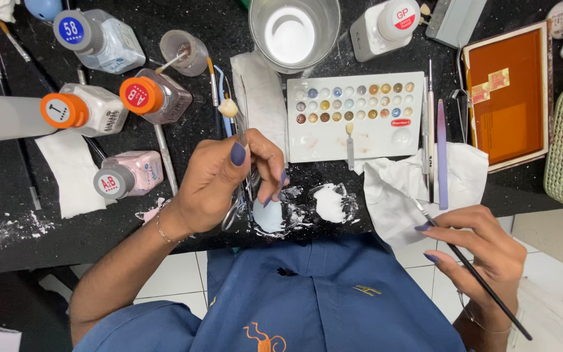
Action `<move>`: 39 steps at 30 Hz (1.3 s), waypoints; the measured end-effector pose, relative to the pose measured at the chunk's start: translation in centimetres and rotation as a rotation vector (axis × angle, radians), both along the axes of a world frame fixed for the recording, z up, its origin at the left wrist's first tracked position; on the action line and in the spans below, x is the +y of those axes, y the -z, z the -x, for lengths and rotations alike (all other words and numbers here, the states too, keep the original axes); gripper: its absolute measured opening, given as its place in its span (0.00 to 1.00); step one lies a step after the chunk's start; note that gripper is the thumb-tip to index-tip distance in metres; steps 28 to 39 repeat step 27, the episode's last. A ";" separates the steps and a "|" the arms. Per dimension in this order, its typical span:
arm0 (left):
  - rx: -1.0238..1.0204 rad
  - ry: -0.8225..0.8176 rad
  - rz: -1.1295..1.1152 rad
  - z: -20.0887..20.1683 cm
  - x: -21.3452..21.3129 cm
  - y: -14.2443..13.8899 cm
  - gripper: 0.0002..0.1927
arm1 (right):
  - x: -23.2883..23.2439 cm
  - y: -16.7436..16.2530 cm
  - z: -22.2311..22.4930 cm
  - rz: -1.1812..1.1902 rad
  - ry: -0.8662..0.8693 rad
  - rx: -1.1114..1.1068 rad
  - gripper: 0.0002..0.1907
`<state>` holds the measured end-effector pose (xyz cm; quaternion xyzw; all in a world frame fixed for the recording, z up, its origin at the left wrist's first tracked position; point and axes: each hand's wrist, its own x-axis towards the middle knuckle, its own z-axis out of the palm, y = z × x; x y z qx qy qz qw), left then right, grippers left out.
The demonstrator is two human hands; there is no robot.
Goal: The person holds a small dental crown in forceps and applies porcelain stain from a shade palette onto it using a fine brush, dipping the brush into liquid between applications. They then use a small file and a liquid dropper bottle while continuing to work on the crown.
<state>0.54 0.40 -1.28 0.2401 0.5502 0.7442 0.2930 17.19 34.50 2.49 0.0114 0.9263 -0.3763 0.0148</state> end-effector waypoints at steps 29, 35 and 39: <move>-0.343 0.291 0.197 0.7 4.1 4.0 0.34 | 1.6 7.8 12.0 0.849 0.253 0.258 0.17; -0.343 0.291 0.197 0.7 4.1 4.0 0.34 | 1.6 7.8 12.0 0.849 0.253 0.258 0.17; -0.343 0.291 0.197 0.7 4.1 4.0 0.34 | 1.6 7.8 12.0 0.849 0.253 0.258 0.17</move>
